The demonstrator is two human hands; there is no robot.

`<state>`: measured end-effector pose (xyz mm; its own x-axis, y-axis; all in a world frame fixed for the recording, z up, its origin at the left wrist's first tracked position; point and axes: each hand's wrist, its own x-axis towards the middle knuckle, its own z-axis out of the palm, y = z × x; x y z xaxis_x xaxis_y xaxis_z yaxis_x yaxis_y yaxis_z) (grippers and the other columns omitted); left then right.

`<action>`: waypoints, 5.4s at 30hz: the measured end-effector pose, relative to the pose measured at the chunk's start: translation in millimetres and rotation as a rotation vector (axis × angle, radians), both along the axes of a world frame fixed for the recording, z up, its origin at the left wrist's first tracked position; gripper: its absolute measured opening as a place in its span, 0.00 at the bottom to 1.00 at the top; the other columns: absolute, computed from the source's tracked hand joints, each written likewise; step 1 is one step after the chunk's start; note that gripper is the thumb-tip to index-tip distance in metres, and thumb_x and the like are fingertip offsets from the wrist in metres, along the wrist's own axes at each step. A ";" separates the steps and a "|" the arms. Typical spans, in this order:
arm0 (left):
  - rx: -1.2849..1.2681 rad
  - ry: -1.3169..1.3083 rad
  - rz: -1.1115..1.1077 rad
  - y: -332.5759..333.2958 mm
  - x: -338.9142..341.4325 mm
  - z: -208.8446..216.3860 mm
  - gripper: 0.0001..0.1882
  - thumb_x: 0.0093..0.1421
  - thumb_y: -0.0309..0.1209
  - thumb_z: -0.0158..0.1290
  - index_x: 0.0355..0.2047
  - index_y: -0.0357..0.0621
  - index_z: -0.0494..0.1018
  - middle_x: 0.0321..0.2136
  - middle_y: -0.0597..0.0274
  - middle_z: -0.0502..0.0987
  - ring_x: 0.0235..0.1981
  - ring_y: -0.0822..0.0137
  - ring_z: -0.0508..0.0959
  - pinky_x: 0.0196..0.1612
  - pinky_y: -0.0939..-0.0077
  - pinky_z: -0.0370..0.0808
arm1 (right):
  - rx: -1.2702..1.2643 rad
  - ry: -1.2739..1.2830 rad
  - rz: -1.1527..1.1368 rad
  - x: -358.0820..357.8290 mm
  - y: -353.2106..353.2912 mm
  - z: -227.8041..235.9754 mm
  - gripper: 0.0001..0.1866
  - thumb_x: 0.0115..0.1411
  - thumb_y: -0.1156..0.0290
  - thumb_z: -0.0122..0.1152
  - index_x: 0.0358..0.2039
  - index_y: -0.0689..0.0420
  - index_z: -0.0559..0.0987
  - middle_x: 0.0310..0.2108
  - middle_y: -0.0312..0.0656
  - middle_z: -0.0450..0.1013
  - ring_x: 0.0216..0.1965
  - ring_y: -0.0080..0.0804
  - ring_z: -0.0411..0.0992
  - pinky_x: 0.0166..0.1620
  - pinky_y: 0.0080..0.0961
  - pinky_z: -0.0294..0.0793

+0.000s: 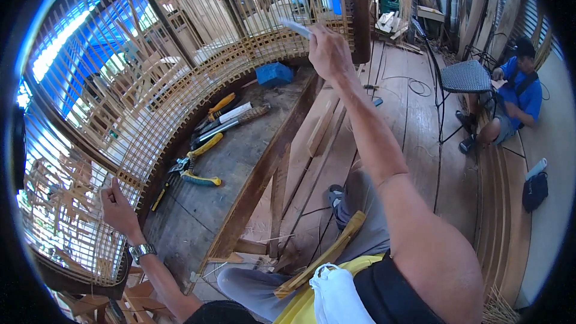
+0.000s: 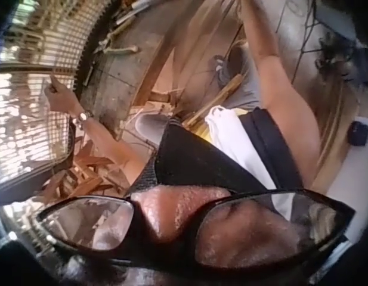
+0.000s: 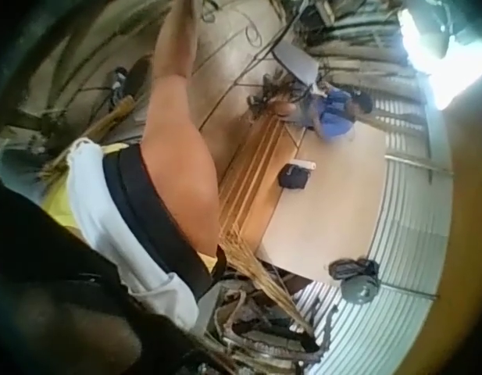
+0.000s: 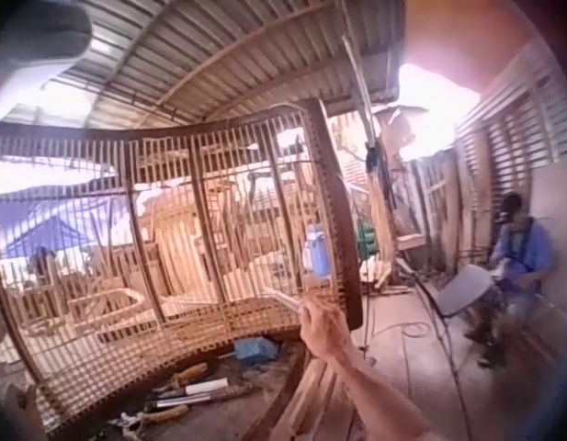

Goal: The person weaves cane strips through a wooden frame by hand and presses the woven mesh into place using a flat tool and a sponge block.

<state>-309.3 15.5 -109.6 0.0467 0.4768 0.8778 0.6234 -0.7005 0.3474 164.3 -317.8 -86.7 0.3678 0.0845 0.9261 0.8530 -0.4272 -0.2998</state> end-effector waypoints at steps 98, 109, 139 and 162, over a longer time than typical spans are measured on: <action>-0.253 0.134 -0.197 -20.1 123.8 75.1 0.25 0.67 0.41 0.58 0.60 0.41 0.78 0.22 0.50 0.81 0.25 0.55 0.82 0.34 0.58 0.76 | -0.240 0.210 1.349 -135.7 221.9 56.6 0.11 0.65 0.64 0.72 0.43 0.57 0.86 0.33 0.36 0.80 0.34 0.21 0.74 0.40 0.23 0.75; -0.189 -0.136 -0.207 -0.1 146.9 66.2 0.18 0.66 0.40 0.63 0.47 0.37 0.84 0.17 0.65 0.81 0.17 0.76 0.77 0.24 0.75 0.70 | -0.235 0.441 1.069 -137.9 278.4 28.6 0.11 0.63 0.61 0.71 0.39 0.54 0.88 0.30 0.39 0.83 0.31 0.27 0.80 0.37 0.28 0.78; -0.274 -0.224 -0.307 -6.0 130.5 66.6 0.17 0.70 0.39 0.57 0.46 0.36 0.83 0.18 0.61 0.83 0.21 0.73 0.82 0.28 0.73 0.75 | -0.275 0.072 0.811 -155.4 280.8 41.7 0.06 0.68 0.67 0.63 0.40 0.55 0.83 0.41 0.45 0.79 0.44 0.47 0.81 0.48 0.46 0.80; -0.143 -0.028 -0.108 -7.6 115.4 67.0 0.18 0.69 0.38 0.56 0.43 0.34 0.84 0.19 0.55 0.82 0.21 0.62 0.82 0.29 0.65 0.75 | -0.066 -0.107 0.757 -179.5 288.1 22.8 0.14 0.65 0.72 0.66 0.50 0.55 0.85 0.43 0.44 0.78 0.47 0.41 0.80 0.48 0.38 0.83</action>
